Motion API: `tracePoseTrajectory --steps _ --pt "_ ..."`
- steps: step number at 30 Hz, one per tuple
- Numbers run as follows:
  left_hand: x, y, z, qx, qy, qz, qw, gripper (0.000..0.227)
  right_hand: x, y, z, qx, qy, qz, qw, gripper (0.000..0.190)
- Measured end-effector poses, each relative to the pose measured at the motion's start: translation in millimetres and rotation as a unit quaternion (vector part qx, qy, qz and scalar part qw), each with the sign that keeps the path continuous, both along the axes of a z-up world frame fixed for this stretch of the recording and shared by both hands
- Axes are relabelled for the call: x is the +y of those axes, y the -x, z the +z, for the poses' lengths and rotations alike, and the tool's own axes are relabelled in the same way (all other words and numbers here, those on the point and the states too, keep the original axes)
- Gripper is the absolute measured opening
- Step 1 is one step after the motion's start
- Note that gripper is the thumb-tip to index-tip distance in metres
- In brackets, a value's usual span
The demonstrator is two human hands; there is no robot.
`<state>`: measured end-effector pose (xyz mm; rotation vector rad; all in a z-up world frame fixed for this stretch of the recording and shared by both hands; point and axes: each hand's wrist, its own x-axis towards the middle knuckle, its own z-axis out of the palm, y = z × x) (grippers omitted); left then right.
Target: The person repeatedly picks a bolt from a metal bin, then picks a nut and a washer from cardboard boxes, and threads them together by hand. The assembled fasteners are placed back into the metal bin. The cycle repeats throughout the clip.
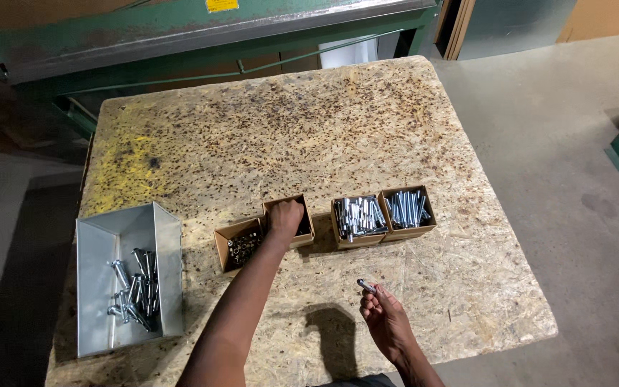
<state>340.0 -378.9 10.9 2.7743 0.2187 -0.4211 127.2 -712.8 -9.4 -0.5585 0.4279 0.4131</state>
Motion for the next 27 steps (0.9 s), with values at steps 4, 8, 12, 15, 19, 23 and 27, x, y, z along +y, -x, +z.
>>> tracePoseTrajectory --steps 4,8,12,15,19,23,27 --pt "5 1 2 -0.006 0.021 0.015 1.0 0.038 8 4 6 0.005 0.013 -0.002 1.0 0.021" --pt "14 2 5 -0.015 0.053 0.035 0.998 0.039 12 8 1 -0.003 0.002 -0.002 1.0 0.021" --pt "16 4 4 -0.02 0.084 0.051 0.995 0.039 16 14 4 -0.011 0.005 -0.004 1.0 0.019" --pt "20 3 5 -0.024 0.104 0.064 0.992 0.04 21 18 12 -0.017 0.021 -0.007 1.0 0.022" --pt "29 19 1 -0.026 0.125 0.081 0.988 0.04 27 19 7 -0.024 0.015 0.001 1.0 0.026" --pt "20 78 37 -0.286 0.176 -0.043 0.941 0.048 37 22 5 -0.015 0.03 -0.003 0.999 0.021" --pt "-16 150 88 -0.27 0.338 -0.015 0.902 0.027 52 19 -3 -0.034 0.033 0.01 0.999 0.03"
